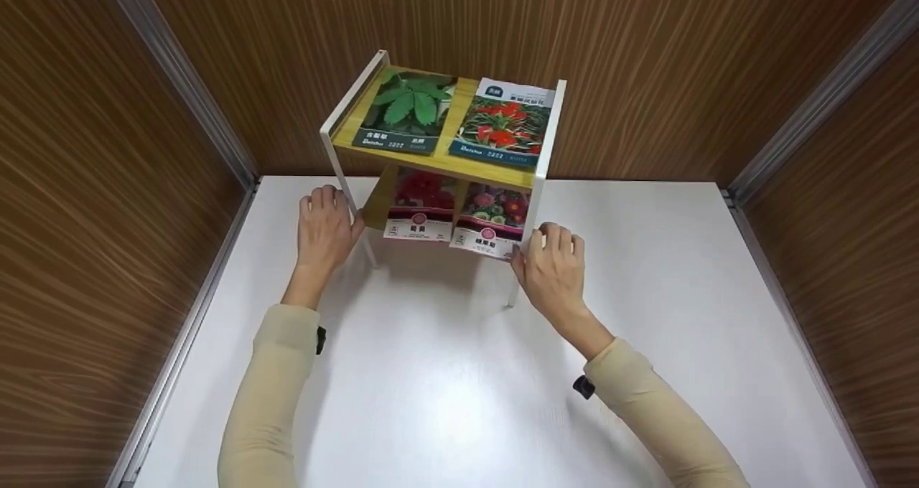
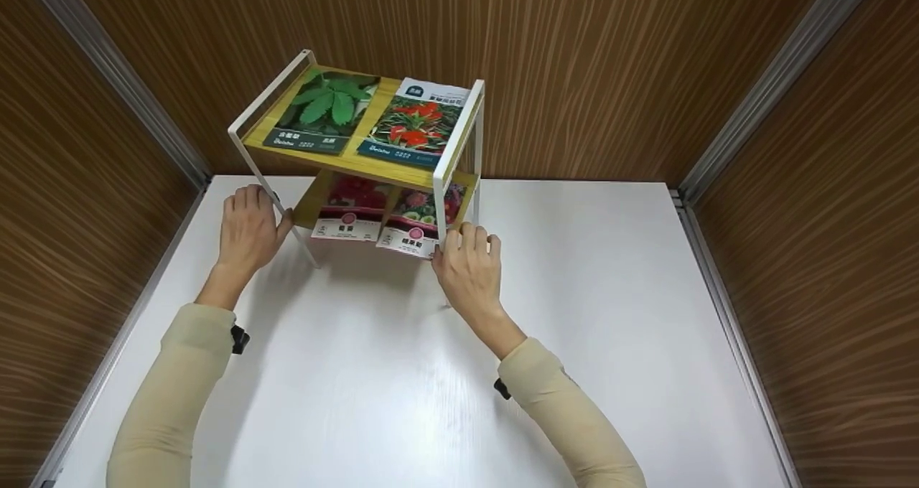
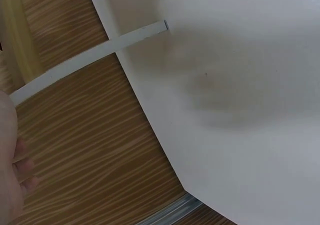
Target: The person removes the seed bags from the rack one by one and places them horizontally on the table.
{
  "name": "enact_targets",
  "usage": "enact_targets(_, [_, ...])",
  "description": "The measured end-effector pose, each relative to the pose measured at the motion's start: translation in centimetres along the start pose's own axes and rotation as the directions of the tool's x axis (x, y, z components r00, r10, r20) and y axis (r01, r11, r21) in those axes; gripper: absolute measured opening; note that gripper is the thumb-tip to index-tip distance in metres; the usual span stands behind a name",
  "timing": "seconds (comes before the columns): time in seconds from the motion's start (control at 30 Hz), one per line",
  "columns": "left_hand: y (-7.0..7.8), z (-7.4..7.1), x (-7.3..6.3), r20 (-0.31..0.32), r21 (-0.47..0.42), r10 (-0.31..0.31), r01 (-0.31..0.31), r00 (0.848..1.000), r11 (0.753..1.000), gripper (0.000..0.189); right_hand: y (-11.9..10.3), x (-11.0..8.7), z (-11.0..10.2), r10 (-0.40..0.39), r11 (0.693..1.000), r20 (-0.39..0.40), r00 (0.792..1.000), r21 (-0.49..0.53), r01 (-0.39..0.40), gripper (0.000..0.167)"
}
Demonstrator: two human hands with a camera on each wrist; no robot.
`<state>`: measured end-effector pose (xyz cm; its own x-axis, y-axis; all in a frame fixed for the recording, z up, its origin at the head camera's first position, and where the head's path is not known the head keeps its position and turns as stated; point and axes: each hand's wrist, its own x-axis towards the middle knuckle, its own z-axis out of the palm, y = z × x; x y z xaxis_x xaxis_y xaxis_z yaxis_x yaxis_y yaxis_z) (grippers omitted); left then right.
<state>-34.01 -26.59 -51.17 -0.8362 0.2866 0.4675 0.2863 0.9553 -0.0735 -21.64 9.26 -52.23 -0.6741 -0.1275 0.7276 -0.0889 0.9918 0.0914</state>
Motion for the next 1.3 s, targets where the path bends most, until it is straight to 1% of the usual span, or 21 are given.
enact_targets(0.2, [-0.3,0.2,0.0,-0.051,-0.006,0.046,-0.047,0.998,0.999,0.05,-0.3,-0.1,-0.3,0.02,0.999,0.001,1.0,-0.03,-0.02,0.036])
enact_targets(0.37, [-0.6,0.2,0.0,-0.085,-0.018,0.079,-0.081,0.993,0.997,0.047,-0.7,0.0,-0.5,0.047,0.998,0.019,0.999,-0.046,-0.046,0.037])
enact_targets(0.43, [-0.7,0.1,0.0,-0.082,-0.023,0.091,-0.093,0.992,0.995,0.046,-0.9,0.0,-0.6,0.064,0.997,0.033,0.997,-0.052,-0.062,0.037])
enact_targets(0.57, [-0.9,0.2,0.0,-0.098,-0.028,0.113,-0.117,0.989,0.993,0.045,-1.2,0.0,-0.7,0.093,0.994,0.051,0.994,-0.056,-0.09,0.037])
enact_targets(0.7, [-1.2,0.5,0.2,-0.113,-0.019,0.141,-0.144,0.984,0.989,0.044,-1.3,-0.1,-0.7,0.105,0.993,0.039,0.994,-0.063,-0.103,0.038])
enact_targets(0.93, [-1.7,0.5,0.4,-0.087,-0.012,0.162,-0.164,0.983,0.986,0.047,-1.7,-0.1,-1.0,0.108,0.991,0.025,0.994,-0.083,-0.106,0.04])
enact_targets(1.03, [-2.0,0.6,0.5,-0.095,-0.014,0.181,-0.183,0.979,0.983,0.048,-1.9,-0.2,-1.0,0.115,0.99,0.026,0.993,-0.089,-0.113,0.039])
enact_targets(1.3, [-2.2,1.2,0.6,-0.148,-0.027,0.232,-0.239,0.961,0.971,0.048,-2.2,-0.2,-1.3,0.153,0.981,0.059,0.986,-0.129,-0.145,0.039])
